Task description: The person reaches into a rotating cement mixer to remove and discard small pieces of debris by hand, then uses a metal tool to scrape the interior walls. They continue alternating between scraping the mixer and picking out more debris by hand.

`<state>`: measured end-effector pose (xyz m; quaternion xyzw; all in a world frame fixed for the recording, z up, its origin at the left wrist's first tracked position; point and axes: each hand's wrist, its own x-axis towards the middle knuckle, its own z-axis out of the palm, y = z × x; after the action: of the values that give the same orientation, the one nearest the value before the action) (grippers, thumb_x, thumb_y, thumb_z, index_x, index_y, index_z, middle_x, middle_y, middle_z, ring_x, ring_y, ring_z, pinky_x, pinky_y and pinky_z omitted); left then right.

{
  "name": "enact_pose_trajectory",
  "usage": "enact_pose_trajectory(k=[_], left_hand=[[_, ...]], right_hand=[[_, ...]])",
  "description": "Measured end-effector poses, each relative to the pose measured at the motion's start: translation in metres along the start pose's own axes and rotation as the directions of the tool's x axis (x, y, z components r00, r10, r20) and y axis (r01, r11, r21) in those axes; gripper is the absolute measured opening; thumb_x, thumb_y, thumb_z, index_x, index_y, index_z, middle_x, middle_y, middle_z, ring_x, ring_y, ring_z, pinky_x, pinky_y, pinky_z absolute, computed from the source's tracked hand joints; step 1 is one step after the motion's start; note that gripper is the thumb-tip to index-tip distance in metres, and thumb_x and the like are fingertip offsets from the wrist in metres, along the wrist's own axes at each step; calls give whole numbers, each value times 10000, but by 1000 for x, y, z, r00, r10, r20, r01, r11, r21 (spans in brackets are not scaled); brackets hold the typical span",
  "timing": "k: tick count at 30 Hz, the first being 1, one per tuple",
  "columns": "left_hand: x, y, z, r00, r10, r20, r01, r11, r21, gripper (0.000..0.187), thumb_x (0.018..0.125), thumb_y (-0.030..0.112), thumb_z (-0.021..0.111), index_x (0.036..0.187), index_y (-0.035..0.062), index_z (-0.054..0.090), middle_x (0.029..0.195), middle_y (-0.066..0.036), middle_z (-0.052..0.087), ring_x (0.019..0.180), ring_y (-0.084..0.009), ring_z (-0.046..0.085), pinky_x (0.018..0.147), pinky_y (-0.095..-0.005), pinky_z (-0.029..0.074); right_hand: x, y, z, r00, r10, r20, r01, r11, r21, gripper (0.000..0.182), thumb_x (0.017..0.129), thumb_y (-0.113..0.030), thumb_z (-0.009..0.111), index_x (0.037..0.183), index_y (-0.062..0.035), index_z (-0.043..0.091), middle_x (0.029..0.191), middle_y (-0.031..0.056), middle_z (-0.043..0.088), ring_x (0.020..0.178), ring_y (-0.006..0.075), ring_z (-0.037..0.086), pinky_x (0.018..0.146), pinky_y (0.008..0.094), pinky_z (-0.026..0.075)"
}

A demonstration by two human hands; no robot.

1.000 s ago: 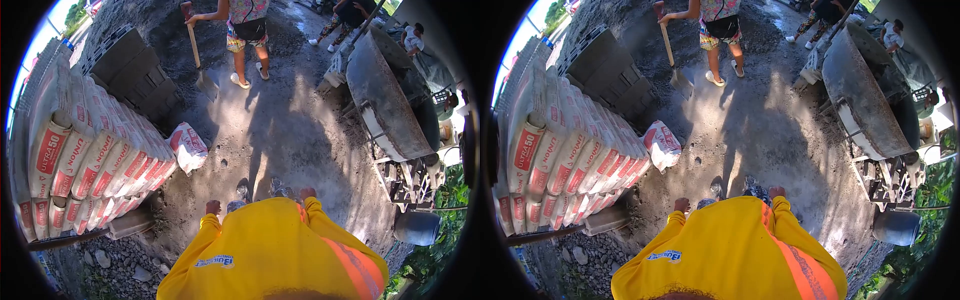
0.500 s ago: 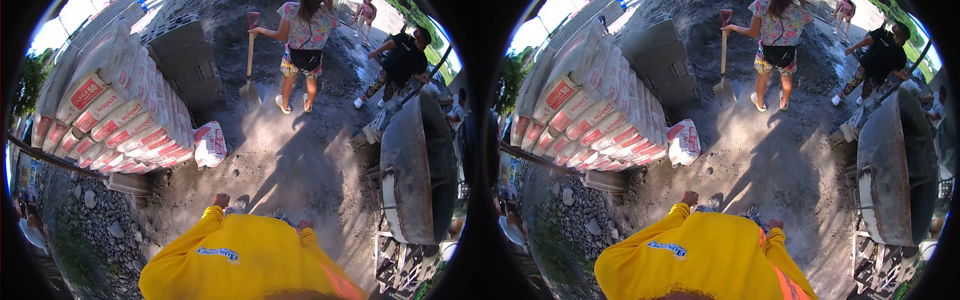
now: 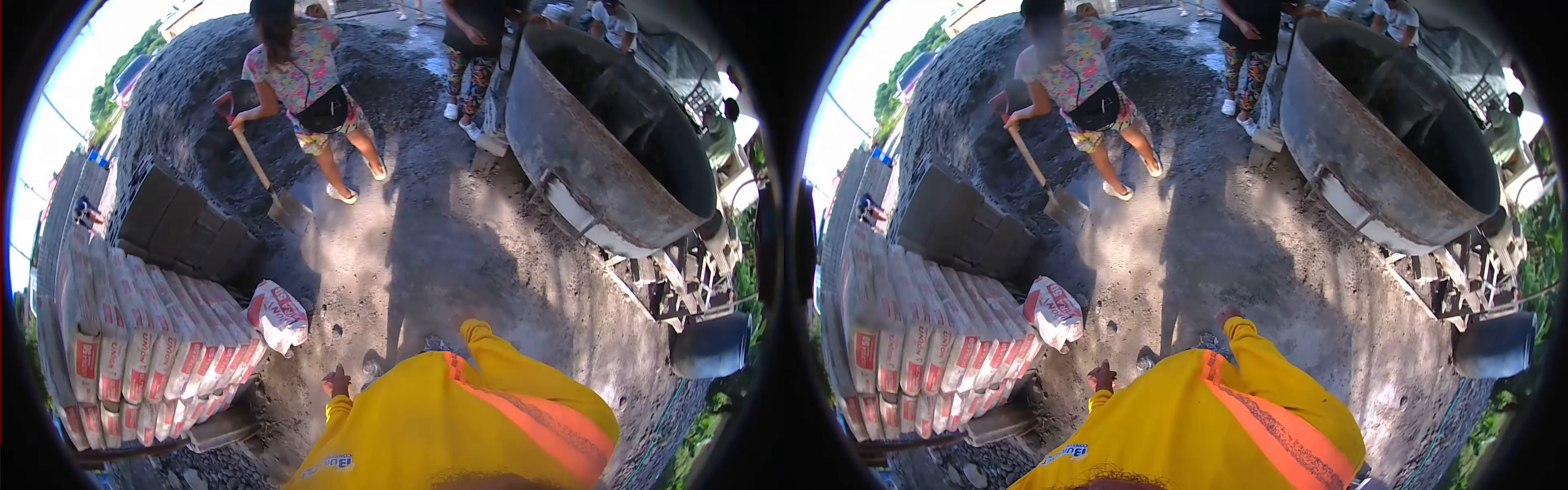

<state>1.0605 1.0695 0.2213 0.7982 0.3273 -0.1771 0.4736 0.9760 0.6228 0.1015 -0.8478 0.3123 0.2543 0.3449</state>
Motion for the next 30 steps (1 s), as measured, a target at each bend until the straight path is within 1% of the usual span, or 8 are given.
enact_pose_trajectory(k=[4, 5, 10, 12, 14, 18, 23, 30], left_hand=[[-8, 21, 16, 992, 126, -6, -125, 988, 92, 380, 814, 323, 674, 709, -43, 689, 628, -139, 691, 479, -253, 620, 520, -375, 520], [5, 23, 14, 988, 129, 83, -151, 907, 394, 433, 797, 381, 679, 966, -17, 712, 808, -182, 734, 698, -322, 698, 688, -420, 555], [61, -5, 45, 969, 153, 193, -224, 871, 437, 703, 789, 464, 688, 1371, 104, 529, 1187, -211, 675, 1161, -356, 606, 984, -449, 456], [65, -6, 48, 959, 184, 217, -255, 895, 367, 687, 790, 435, 695, 1356, 79, 539, 1127, -219, 696, 1080, -357, 649, 932, -437, 492], [62, -3, 46, 959, 161, 233, -234, 915, 328, 628, 803, 376, 697, 1325, 59, 549, 1029, -209, 708, 924, -330, 684, 797, -431, 535], [28, 25, 32, 956, 69, 287, -127, 974, 189, 518, 828, 272, 690, 1268, 32, 555, 827, -160, 686, 625, -252, 668, 520, -386, 533], [36, 20, 26, 938, 31, 346, -89, 984, 153, 495, 850, 261, 676, 1267, 34, 536, 827, -137, 652, 567, -228, 635, 453, -375, 504], [40, 22, 25, 897, -6, 441, -64, 988, 142, 435, 866, 251, 655, 1225, 26, 558, 856, -153, 656, 580, -234, 645, 456, -376, 514]], right_hand=[[-40, -40, -50, 996, 64, 62, -61, 997, -41, 358, 897, -277, 554, 1185, -100, 672, 1282, 156, 640, 1149, 357, 630, 953, 481, 513], [-20, -21, -28, 998, -11, 57, 21, 982, -186, 346, 890, -277, 555, 1157, -99, 686, 1259, 156, 653, 1141, 353, 636, 942, 480, 517], [-33, 24, 1, 947, -192, 257, 303, 799, -520, 300, 856, -294, 572, 1009, -84, 723, 1021, 153, 718, 1007, 305, 694, 867, 450, 545], [-54, 34, 10, 942, -129, 310, 271, 838, -473, 293, 843, -302, 580, 949, -77, 735, 913, 152, 743, 944, 283, 720, 835, 436, 557], [-77, 34, 14, 963, 121, 239, -79, 981, -177, 254, 803, -270, 615, 904, -79, 749, 1030, 159, 729, 959, 308, 710, 819, 430, 554], [-127, 8, -4, 900, 393, 186, -434, 837, 333, 269, 760, -295, 641, 816, -54, 747, 949, 173, 737, 869, 320, 722, 777, 405, 557], [-132, -19, -7, 909, 416, 34, -403, 855, 326, 317, 796, -336, 619, 785, -44, 742, 763, 168, 722, 808, 301, 726, 780, 401, 560], [-97, -22, 16, 988, 151, -45, -150, 989, 11, 251, 849, -221, 562, 900, -67, 754, 1031, 176, 722, 957, 371, 696, 825, 437, 565]])
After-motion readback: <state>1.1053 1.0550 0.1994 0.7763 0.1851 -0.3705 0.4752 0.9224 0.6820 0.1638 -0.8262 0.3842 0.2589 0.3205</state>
